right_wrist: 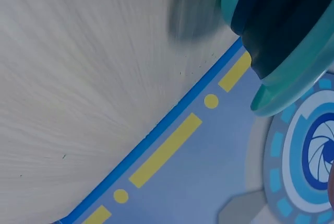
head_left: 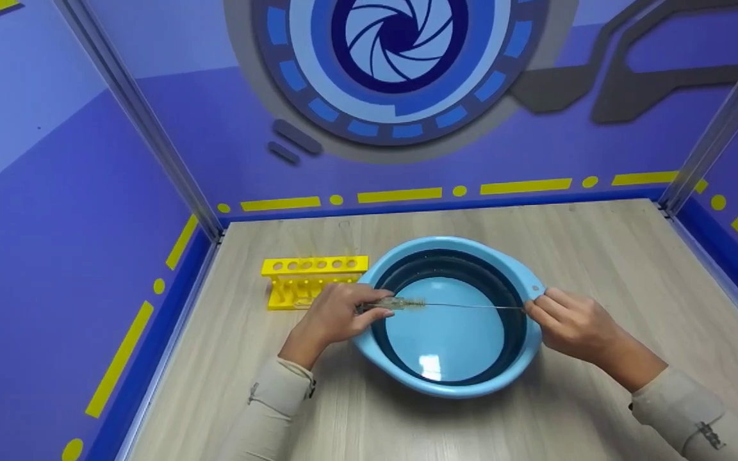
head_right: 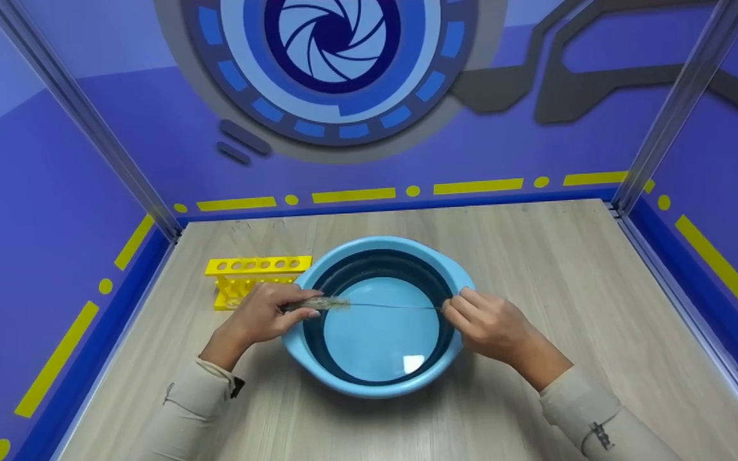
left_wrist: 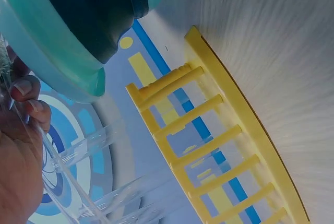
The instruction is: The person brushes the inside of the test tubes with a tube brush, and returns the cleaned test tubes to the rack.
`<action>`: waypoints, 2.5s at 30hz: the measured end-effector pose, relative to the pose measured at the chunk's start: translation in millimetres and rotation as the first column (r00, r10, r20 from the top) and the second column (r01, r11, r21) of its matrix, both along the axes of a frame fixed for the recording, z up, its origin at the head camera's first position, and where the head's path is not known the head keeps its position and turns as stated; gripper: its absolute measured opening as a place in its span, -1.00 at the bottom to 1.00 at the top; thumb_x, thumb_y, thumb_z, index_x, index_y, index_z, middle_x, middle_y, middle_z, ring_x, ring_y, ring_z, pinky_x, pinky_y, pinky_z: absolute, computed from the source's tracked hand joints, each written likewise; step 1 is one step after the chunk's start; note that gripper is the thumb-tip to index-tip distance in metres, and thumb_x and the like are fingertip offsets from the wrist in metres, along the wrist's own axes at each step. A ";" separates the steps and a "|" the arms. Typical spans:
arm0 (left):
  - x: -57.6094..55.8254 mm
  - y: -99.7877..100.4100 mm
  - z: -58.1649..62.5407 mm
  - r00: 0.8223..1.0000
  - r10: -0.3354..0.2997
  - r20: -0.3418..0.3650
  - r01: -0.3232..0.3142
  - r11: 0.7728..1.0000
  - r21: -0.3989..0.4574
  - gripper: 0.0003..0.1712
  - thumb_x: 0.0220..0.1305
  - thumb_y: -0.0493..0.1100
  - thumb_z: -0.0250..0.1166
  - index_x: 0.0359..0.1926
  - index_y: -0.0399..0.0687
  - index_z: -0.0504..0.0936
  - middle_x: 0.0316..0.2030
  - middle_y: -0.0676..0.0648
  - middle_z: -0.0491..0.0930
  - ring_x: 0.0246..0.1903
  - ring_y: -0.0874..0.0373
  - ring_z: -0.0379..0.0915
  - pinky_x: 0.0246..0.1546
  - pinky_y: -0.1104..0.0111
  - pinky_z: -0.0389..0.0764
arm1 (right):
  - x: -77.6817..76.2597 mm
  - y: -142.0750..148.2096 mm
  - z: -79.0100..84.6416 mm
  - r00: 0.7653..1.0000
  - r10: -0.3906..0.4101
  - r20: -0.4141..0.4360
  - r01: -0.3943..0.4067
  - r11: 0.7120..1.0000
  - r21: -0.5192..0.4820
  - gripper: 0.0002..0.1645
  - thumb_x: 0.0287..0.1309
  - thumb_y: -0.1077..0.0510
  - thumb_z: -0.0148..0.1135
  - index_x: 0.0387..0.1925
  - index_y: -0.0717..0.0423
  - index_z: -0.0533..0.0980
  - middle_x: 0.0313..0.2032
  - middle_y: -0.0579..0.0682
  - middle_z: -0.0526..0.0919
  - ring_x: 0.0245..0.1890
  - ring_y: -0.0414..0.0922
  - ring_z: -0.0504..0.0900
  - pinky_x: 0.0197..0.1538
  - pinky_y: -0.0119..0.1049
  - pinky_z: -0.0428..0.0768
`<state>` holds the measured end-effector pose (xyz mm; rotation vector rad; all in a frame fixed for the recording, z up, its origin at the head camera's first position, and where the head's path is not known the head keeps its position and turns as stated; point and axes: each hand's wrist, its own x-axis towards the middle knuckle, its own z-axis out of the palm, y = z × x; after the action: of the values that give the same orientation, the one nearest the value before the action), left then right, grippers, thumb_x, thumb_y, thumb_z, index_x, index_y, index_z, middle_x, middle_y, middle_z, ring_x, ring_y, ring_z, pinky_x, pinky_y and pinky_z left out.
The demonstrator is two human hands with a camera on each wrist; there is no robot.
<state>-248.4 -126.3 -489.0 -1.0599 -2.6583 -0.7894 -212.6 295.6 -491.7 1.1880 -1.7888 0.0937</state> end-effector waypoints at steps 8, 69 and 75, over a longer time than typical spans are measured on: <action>-0.8 -5.0 -4.3 0.997 0.053 -0.063 -0.053 0.999 -0.008 -0.60 0.42 0.20 0.41 0.19 0.29 0.79 -0.15 0.13 0.87 -0.44 0.31 0.54 -0.23 0.53 0.70 | 1.8 7.2 -1.0 0.998 0.022 0.054 -0.018 0.997 -0.074 -0.55 0.54 0.36 -0.08 -0.42 0.27 0.66 -0.60 0.04 0.52 -0.64 -0.15 0.31 -0.65 -0.41 0.37; 7.0 15.3 -7.0 0.895 0.041 -0.444 -0.060 0.998 -0.028 -0.73 0.39 0.12 0.47 0.03 0.25 0.85 -0.39 0.13 0.76 -0.44 0.25 0.58 -0.34 0.49 0.63 | 25.2 -39.0 -6.8 0.320 0.240 0.916 0.365 0.861 -0.353 -0.67 0.49 0.29 0.25 -0.46 -0.06 0.60 -0.61 -0.13 0.52 -0.61 -0.31 0.47 -0.52 -0.38 0.49; 8.9 24.7 -6.3 0.906 0.027 -0.422 -0.029 1.000 0.000 -0.75 0.34 0.08 0.52 0.00 0.22 0.86 -0.39 0.13 0.76 -0.43 0.24 0.61 -0.32 0.45 0.66 | 25.5 -52.1 -8.1 0.484 0.201 0.851 0.279 0.887 -0.368 -0.64 0.40 0.38 0.30 -0.43 -0.14 0.62 -0.58 -0.26 0.52 -0.59 -0.40 0.42 -0.53 -0.45 0.46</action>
<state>-239.5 -101.6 -495.2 -1.0508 -2.3016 -0.4771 -187.1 243.5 -499.8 0.7320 -2.4573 1.2729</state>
